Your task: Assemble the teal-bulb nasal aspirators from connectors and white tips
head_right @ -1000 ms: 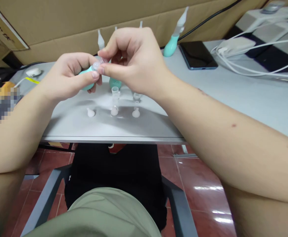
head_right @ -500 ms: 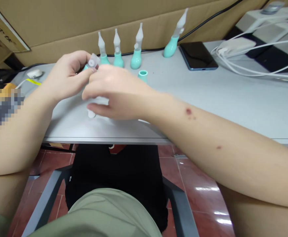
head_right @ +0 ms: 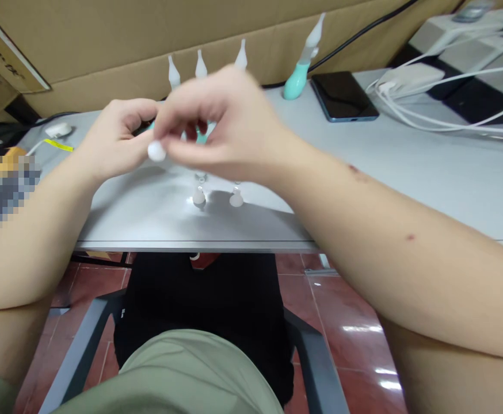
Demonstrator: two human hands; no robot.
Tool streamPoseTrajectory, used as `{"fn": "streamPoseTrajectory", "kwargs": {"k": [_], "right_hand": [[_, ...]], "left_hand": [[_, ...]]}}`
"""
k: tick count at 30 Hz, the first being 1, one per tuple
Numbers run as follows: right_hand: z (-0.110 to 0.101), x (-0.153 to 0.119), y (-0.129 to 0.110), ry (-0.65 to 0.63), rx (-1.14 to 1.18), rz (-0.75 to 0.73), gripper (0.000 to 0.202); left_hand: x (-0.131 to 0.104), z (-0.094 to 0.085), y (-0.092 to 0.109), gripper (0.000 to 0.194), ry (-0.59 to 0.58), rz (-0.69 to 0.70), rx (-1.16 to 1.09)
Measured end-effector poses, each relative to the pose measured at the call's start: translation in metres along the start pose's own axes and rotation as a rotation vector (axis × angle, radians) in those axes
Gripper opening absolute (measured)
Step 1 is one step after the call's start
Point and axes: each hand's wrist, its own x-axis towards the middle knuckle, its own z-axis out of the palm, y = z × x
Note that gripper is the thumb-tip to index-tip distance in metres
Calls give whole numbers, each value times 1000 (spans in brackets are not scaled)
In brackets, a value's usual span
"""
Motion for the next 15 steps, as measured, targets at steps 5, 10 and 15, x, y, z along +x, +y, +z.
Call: {"fn": "streamPoseTrajectory", "kwargs": {"k": [5, 10, 15], "right_hand": [[-6, 11, 31, 329, 297, 123, 22], [-3, 9, 38, 372, 324, 167, 20], [-4, 5, 32, 307, 261, 156, 18]], "left_hand": [[-4, 2, -2, 16, -70, 13, -122], [-5, 5, 3, 18, -97, 42, -187], [-7, 6, 4, 31, -73, 26, -162]]}}
